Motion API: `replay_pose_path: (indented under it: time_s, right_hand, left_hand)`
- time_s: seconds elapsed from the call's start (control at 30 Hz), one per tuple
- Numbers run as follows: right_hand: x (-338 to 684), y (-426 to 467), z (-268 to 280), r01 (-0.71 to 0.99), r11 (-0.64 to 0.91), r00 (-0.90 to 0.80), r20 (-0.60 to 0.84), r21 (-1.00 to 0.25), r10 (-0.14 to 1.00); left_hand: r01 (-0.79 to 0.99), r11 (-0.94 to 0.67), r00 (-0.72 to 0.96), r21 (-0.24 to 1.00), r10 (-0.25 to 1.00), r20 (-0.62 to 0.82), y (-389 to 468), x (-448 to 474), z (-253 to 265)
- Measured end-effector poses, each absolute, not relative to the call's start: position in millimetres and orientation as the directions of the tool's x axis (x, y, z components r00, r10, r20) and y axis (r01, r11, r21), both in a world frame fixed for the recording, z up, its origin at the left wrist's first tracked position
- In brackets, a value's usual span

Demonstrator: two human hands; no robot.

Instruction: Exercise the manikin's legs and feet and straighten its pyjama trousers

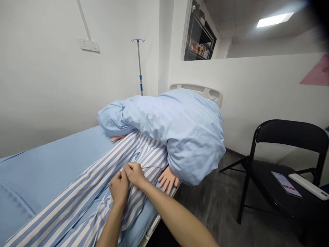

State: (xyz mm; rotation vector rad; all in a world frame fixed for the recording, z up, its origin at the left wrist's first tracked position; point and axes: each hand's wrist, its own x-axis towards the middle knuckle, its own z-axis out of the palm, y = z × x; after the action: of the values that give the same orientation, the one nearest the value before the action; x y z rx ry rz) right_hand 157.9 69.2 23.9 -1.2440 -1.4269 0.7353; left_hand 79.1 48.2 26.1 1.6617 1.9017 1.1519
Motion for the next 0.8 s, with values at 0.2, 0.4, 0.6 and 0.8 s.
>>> replay_pose_path:
  time_s: [0.2,0.4,0.6,0.8]
  right_hand:
    - [186,85,68,0.283,0.361,0.058,0.392,-0.888,0.918]
    - [209,105,55,0.366,0.313,0.132,0.382,-0.876,0.915]
    - [212,104,17,0.504,0.282,0.153,0.406,-0.817,0.901]
    - [213,101,16,0.550,0.337,0.066,0.442,-0.764,0.894]
  left_hand:
    - [0.640,0.010,-0.265,0.768,0.942,0.208,46,83,29]
    - [0.641,-0.003,-0.254,0.768,0.943,0.216,45,85,29]
    - [0.663,-0.035,-0.251,0.748,0.931,0.265,51,88,23]
    - [0.653,-0.007,-0.255,0.757,0.940,0.228,38,76,19]
